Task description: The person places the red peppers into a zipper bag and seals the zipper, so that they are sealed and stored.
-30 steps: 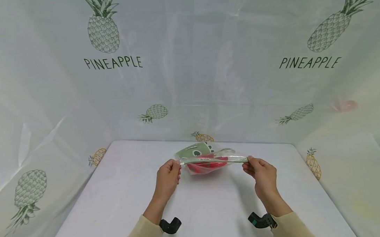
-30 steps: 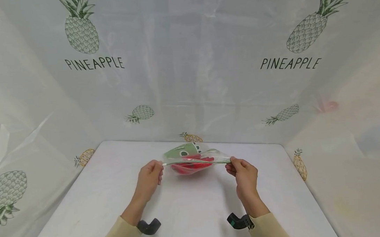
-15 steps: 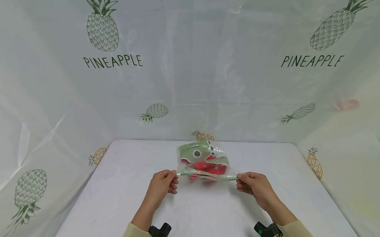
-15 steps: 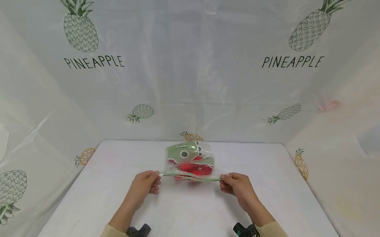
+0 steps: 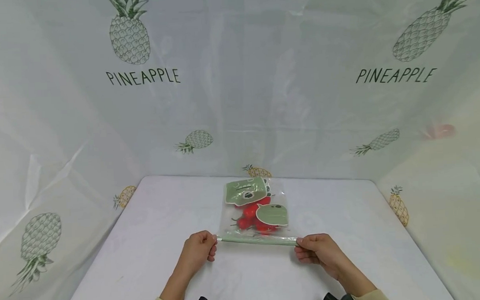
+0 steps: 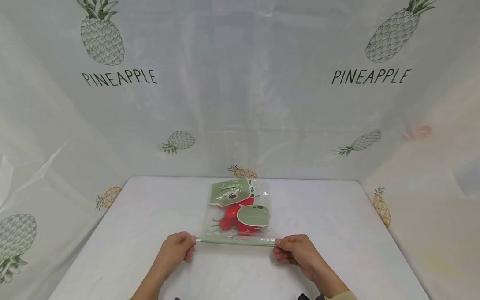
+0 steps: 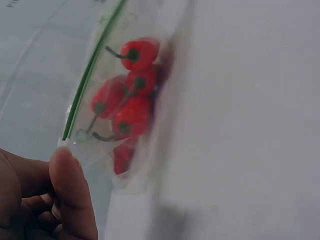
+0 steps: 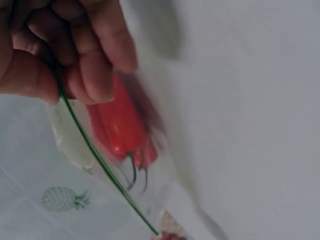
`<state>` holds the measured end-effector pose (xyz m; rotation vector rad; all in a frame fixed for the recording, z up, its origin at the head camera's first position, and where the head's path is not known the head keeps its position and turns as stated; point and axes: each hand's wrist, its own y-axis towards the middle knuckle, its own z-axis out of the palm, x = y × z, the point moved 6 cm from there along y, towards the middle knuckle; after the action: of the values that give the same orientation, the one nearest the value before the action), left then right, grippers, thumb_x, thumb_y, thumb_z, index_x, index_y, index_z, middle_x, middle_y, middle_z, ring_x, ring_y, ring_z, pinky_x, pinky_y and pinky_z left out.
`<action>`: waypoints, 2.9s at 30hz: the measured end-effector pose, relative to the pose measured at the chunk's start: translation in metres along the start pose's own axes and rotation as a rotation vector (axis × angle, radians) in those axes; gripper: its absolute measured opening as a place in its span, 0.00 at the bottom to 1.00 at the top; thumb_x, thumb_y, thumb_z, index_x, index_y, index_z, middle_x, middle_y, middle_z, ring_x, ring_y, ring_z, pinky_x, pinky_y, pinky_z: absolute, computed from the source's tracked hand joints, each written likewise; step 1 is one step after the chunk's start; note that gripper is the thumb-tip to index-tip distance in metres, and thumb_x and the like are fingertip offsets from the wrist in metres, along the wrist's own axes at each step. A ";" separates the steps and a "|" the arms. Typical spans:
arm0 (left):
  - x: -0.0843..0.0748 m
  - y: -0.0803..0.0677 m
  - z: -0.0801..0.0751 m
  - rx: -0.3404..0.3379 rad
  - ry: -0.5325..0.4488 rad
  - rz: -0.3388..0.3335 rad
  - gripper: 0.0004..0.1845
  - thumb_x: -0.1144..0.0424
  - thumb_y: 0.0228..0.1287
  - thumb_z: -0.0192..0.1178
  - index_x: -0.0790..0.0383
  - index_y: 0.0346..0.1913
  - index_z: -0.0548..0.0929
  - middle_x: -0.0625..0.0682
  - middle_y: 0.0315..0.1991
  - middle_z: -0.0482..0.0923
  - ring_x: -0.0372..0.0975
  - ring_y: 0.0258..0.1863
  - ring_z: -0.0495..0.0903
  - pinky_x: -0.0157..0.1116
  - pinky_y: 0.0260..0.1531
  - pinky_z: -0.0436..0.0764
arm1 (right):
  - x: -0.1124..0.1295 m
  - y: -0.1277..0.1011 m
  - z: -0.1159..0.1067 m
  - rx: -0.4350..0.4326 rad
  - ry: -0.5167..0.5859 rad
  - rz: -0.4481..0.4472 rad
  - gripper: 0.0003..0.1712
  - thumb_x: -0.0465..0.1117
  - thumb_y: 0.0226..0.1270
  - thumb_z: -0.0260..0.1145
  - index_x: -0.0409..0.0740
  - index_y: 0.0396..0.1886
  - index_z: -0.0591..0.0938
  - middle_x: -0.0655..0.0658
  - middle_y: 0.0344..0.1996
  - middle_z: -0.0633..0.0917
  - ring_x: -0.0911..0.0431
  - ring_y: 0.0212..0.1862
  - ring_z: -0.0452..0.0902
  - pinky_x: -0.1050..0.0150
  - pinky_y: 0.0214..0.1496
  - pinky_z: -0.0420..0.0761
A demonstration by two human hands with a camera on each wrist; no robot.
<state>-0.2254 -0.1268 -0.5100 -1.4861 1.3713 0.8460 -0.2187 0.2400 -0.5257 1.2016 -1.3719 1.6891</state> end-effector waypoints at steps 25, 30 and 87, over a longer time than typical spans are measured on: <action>0.016 -0.002 0.019 0.342 -0.429 -0.124 0.18 0.60 0.80 0.60 0.78 0.45 0.82 0.49 0.31 0.84 0.33 0.29 0.85 0.30 0.33 0.89 | -0.012 0.004 -0.015 -0.031 0.185 0.030 0.16 0.45 0.80 0.66 0.34 0.47 0.85 0.43 0.37 0.92 0.55 0.40 0.91 0.56 0.51 0.91; 0.013 -0.005 0.020 0.335 -0.435 -0.110 0.16 0.62 0.80 0.59 0.78 0.42 0.82 0.49 0.29 0.84 0.33 0.27 0.85 0.30 0.31 0.89 | -0.014 0.003 -0.015 -0.064 0.213 0.037 0.17 0.48 0.80 0.66 0.35 0.48 0.85 0.44 0.38 0.92 0.55 0.41 0.91 0.56 0.52 0.91; 0.009 -0.007 0.025 0.315 -0.401 -0.091 0.16 0.58 0.80 0.60 0.70 0.39 0.84 0.49 0.30 0.87 0.34 0.28 0.87 0.30 0.29 0.88 | -0.010 0.048 0.190 0.187 0.469 0.068 0.15 0.42 0.75 0.70 0.34 0.50 0.89 0.43 0.38 0.93 0.59 0.40 0.90 0.67 0.43 0.90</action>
<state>-0.2148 -0.1070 -0.5254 -1.0596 1.0705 0.7781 -0.2099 0.0446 -0.5467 0.7846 -0.9928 2.0223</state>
